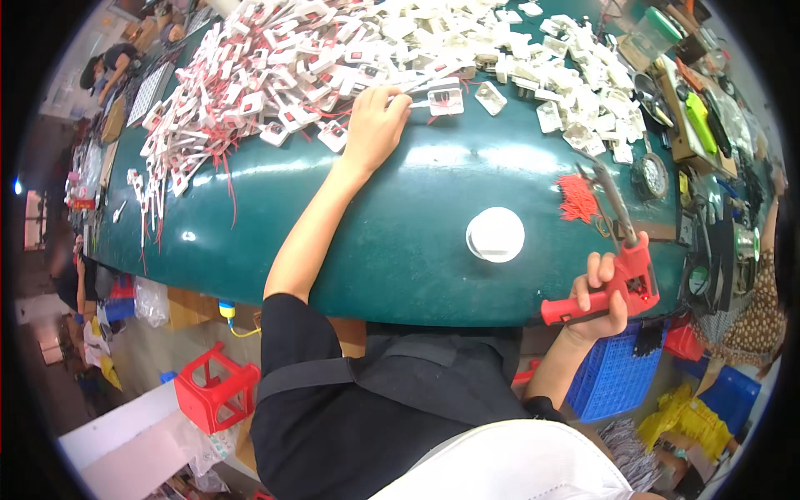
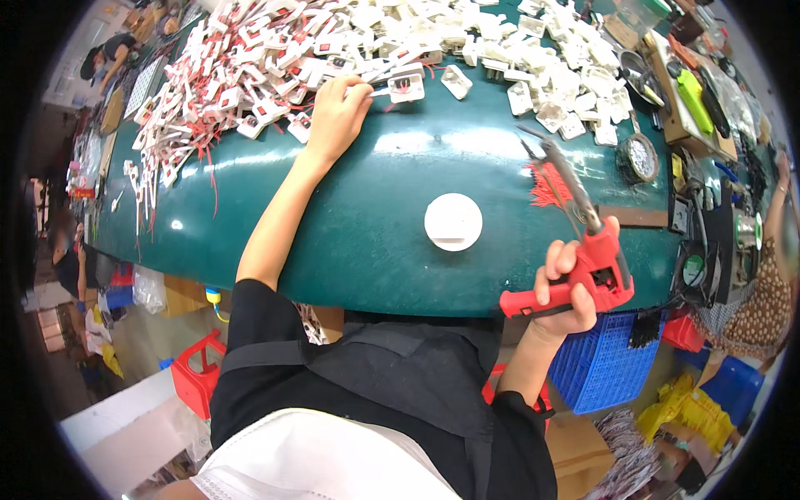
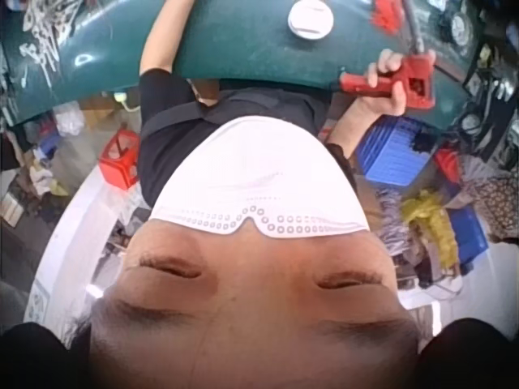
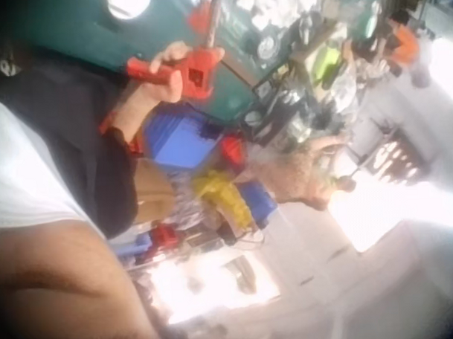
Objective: Soldering wires to small electronic components on a workbench.
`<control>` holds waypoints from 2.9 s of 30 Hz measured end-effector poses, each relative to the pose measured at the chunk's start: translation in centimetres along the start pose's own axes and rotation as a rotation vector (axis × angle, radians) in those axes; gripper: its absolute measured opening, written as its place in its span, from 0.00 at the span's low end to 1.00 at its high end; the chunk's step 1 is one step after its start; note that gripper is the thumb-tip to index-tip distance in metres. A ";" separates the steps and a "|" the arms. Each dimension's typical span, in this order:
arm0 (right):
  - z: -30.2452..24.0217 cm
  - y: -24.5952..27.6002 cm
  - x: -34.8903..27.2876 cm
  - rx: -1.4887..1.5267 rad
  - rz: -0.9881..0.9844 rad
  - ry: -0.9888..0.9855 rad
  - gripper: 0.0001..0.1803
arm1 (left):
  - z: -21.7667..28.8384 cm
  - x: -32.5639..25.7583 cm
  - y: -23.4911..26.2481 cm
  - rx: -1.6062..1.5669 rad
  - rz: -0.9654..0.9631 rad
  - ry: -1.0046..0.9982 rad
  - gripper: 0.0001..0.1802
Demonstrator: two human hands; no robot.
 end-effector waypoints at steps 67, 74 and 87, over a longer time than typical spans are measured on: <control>1.8 -3.9 -3.7 -0.601 0.278 -0.041 0.43 | 13.7 -0.3 6.4 -0.860 -0.164 0.169 0.05; 0.1 -3.8 -7.9 -0.691 0.308 -0.262 0.45 | 14.0 -0.8 5.7 -0.852 -0.200 0.147 0.05; 0.6 -4.7 -8.4 -0.826 0.262 -0.316 0.41 | 13.8 -0.8 5.5 -0.899 -0.207 0.172 0.04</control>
Point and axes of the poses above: each hand's wrist, its own x-axis towards the middle knuckle, its own y-axis out of the back of the hand, z = x × y, the point moved 4 cm from there along x, towards the middle knuckle, and after that the axes turned 4 degrees about -y, right-handed, at the moved point
